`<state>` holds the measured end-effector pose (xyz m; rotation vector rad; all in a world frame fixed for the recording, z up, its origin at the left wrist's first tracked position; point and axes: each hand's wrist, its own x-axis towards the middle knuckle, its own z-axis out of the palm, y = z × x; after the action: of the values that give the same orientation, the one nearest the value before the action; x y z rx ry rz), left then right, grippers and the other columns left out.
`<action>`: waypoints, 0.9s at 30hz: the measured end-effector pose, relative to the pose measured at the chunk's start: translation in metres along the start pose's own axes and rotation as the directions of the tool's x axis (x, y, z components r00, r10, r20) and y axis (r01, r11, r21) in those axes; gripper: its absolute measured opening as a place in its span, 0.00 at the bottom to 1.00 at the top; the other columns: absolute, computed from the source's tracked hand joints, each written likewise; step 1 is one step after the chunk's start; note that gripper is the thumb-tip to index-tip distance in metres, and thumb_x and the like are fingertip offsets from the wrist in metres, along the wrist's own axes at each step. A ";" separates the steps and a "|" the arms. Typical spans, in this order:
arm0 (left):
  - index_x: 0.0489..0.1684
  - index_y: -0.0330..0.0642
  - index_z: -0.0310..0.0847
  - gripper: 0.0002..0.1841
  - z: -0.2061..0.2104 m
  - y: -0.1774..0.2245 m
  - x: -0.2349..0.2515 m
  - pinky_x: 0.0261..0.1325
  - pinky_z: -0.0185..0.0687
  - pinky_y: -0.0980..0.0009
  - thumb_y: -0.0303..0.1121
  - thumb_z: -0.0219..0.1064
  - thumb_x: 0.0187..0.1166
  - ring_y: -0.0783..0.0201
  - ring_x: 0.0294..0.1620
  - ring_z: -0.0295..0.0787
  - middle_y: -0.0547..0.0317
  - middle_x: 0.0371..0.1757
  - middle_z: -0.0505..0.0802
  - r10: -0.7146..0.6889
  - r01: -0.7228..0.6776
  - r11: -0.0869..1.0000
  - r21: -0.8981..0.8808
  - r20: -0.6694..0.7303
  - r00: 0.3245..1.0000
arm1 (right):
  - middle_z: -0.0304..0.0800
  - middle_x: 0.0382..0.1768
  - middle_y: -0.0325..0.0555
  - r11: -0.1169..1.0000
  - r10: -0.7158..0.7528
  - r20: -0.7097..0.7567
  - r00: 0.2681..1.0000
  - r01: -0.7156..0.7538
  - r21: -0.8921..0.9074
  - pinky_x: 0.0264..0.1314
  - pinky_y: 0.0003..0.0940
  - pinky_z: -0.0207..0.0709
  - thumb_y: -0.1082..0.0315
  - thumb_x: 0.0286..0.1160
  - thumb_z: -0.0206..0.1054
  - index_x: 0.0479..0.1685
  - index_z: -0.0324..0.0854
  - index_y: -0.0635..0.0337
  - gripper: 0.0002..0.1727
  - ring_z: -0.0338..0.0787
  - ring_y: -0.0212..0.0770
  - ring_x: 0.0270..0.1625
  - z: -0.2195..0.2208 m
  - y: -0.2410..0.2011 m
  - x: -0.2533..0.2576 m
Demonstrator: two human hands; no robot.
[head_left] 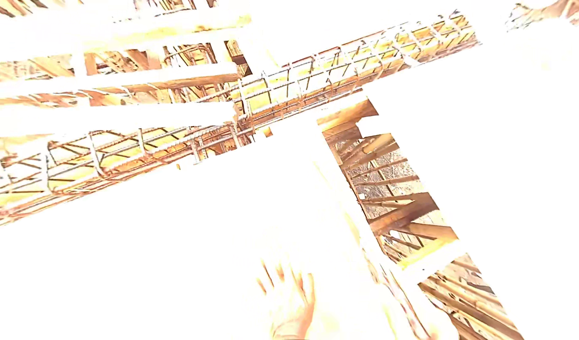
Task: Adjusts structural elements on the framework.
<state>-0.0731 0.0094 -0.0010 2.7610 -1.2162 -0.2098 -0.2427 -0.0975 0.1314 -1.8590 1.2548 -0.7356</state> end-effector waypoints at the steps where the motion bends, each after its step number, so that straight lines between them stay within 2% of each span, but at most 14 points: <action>1: 0.85 0.48 0.72 0.45 0.001 -0.002 -0.002 0.84 0.51 0.28 0.70 0.38 0.78 0.25 0.87 0.59 0.29 0.85 0.72 0.002 -0.003 1.000 0.006 0.008 1.000 | 0.94 0.59 0.46 0.999 -0.018 -0.055 0.998 0.017 -0.028 0.66 0.32 0.88 0.69 0.80 0.63 0.69 0.83 0.68 0.21 0.93 0.33 0.60 0.020 -0.001 0.019; 4: 0.87 0.50 0.70 0.45 0.000 -0.002 -0.002 0.83 0.52 0.29 0.70 0.36 0.78 0.27 0.87 0.60 0.31 0.85 0.71 0.016 -0.016 1.000 0.010 -0.006 1.000 | 0.96 0.47 0.34 0.995 0.103 -0.145 0.984 -0.100 0.021 0.50 0.29 0.88 0.61 0.77 0.62 0.66 0.88 0.51 0.21 0.92 0.25 0.46 0.068 -0.011 0.098; 5: 0.87 0.50 0.70 0.45 0.000 -0.003 0.002 0.83 0.52 0.29 0.71 0.36 0.78 0.27 0.87 0.60 0.31 0.85 0.72 0.021 -0.021 1.000 0.007 -0.016 1.000 | 0.95 0.49 0.32 0.991 0.133 -0.114 0.985 -0.132 0.015 0.53 0.29 0.88 0.60 0.80 0.61 0.69 0.86 0.48 0.21 0.92 0.25 0.49 0.063 -0.016 0.099; 8: 0.85 0.48 0.72 0.46 0.001 -0.001 -0.001 0.83 0.51 0.28 0.70 0.37 0.77 0.25 0.87 0.60 0.30 0.83 0.74 0.018 -0.018 1.000 -0.012 -0.011 1.000 | 0.94 0.61 0.45 0.997 0.063 -0.023 0.998 -0.064 -0.036 0.65 0.31 0.89 0.67 0.80 0.64 0.72 0.81 0.66 0.23 0.93 0.32 0.61 -0.001 -0.024 0.018; 10: 0.84 0.47 0.73 0.45 0.004 0.000 -0.001 0.82 0.53 0.28 0.69 0.38 0.76 0.25 0.86 0.61 0.29 0.82 0.75 0.009 -0.009 1.000 0.001 -0.011 1.000 | 0.94 0.59 0.48 0.996 0.064 0.048 0.997 -0.060 -0.072 0.60 0.35 0.90 0.68 0.81 0.66 0.74 0.79 0.69 0.24 0.94 0.35 0.57 -0.023 -0.025 -0.009; 12: 0.85 0.49 0.73 0.45 0.002 -0.002 -0.001 0.82 0.53 0.29 0.69 0.37 0.77 0.26 0.87 0.61 0.30 0.84 0.73 0.014 -0.014 1.000 0.010 -0.009 1.000 | 0.96 0.57 0.40 0.989 0.031 -0.023 0.999 -0.034 -0.143 0.60 0.29 0.90 0.64 0.81 0.64 0.72 0.83 0.61 0.22 0.94 0.28 0.56 0.006 -0.023 0.018; 15: 0.87 0.53 0.71 0.43 -0.001 0.000 0.003 0.83 0.54 0.30 0.68 0.37 0.78 0.28 0.88 0.59 0.33 0.86 0.71 0.012 -0.012 1.000 0.001 -0.022 1.000 | 0.94 0.40 0.34 0.989 0.106 -0.103 0.989 -0.116 -0.095 0.40 0.34 0.87 0.59 0.79 0.60 0.67 0.87 0.48 0.20 0.90 0.28 0.38 0.051 -0.024 0.091; 17: 0.88 0.53 0.69 0.43 -0.003 -0.003 0.002 0.84 0.52 0.30 0.68 0.39 0.78 0.28 0.89 0.56 0.32 0.87 0.69 0.024 -0.024 1.000 -0.010 -0.012 1.000 | 0.96 0.49 0.32 0.982 0.161 -0.050 0.986 -0.165 -0.093 0.49 0.32 0.89 0.58 0.82 0.60 0.74 0.84 0.46 0.23 0.93 0.26 0.46 0.032 -0.035 0.067; 19: 0.87 0.52 0.69 0.43 0.000 0.001 0.001 0.83 0.52 0.30 0.68 0.39 0.77 0.27 0.89 0.57 0.31 0.86 0.70 0.020 -0.020 1.000 -0.023 0.001 1.000 | 0.95 0.58 0.39 0.991 0.095 -0.019 0.995 -0.097 -0.092 0.58 0.28 0.91 0.64 0.80 0.64 0.73 0.81 0.62 0.24 0.94 0.28 0.55 -0.012 -0.045 0.016; 21: 0.86 0.50 0.71 0.44 0.002 0.001 0.004 0.83 0.53 0.29 0.68 0.39 0.77 0.26 0.88 0.59 0.30 0.84 0.73 0.005 -0.005 1.000 -0.023 0.002 1.000 | 0.96 0.55 0.42 0.996 0.051 -0.024 0.998 -0.052 -0.068 0.54 0.29 0.90 0.67 0.79 0.68 0.71 0.82 0.68 0.23 0.94 0.30 0.52 -0.019 -0.043 0.004; 23: 0.87 0.51 0.70 0.43 0.001 -0.001 0.000 0.83 0.53 0.30 0.69 0.40 0.77 0.27 0.88 0.58 0.31 0.85 0.71 0.000 0.000 1.000 -0.021 0.017 1.000 | 0.96 0.56 0.37 0.993 0.034 -0.077 0.996 -0.043 -0.109 0.57 0.30 0.92 0.63 0.79 0.65 0.69 0.85 0.59 0.21 0.95 0.28 0.55 0.016 -0.036 0.037; 25: 0.88 0.54 0.68 0.43 -0.001 0.000 0.005 0.83 0.53 0.31 0.69 0.39 0.78 0.29 0.89 0.57 0.33 0.87 0.70 -0.007 0.007 1.000 -0.012 0.014 1.000 | 0.97 0.51 0.38 0.986 0.145 -0.084 0.986 -0.151 -0.064 0.52 0.37 0.90 0.60 0.80 0.63 0.72 0.85 0.51 0.22 0.94 0.31 0.49 0.049 -0.037 0.089; 26: 0.88 0.54 0.68 0.43 -0.003 0.000 0.004 0.83 0.54 0.32 0.69 0.39 0.78 0.29 0.89 0.57 0.34 0.87 0.71 -0.004 0.004 1.000 -0.004 0.006 1.000 | 0.95 0.49 0.37 0.978 0.202 -0.065 0.977 -0.205 -0.048 0.49 0.39 0.88 0.59 0.82 0.62 0.74 0.84 0.46 0.22 0.93 0.31 0.46 0.050 -0.040 0.096; 27: 0.88 0.54 0.69 0.43 -0.005 -0.001 0.003 0.82 0.55 0.32 0.69 0.39 0.78 0.29 0.89 0.59 0.34 0.86 0.72 0.001 -0.001 1.000 0.000 0.000 1.000 | 0.95 0.54 0.33 0.977 0.204 -0.043 0.978 -0.206 -0.047 0.54 0.36 0.90 0.57 0.84 0.62 0.77 0.82 0.43 0.23 0.93 0.29 0.51 0.041 -0.039 0.086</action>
<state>-0.0695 0.0082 0.0037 2.7596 -1.2179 -0.2094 -0.1608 -0.1580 0.1463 -1.7306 1.4765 -0.6342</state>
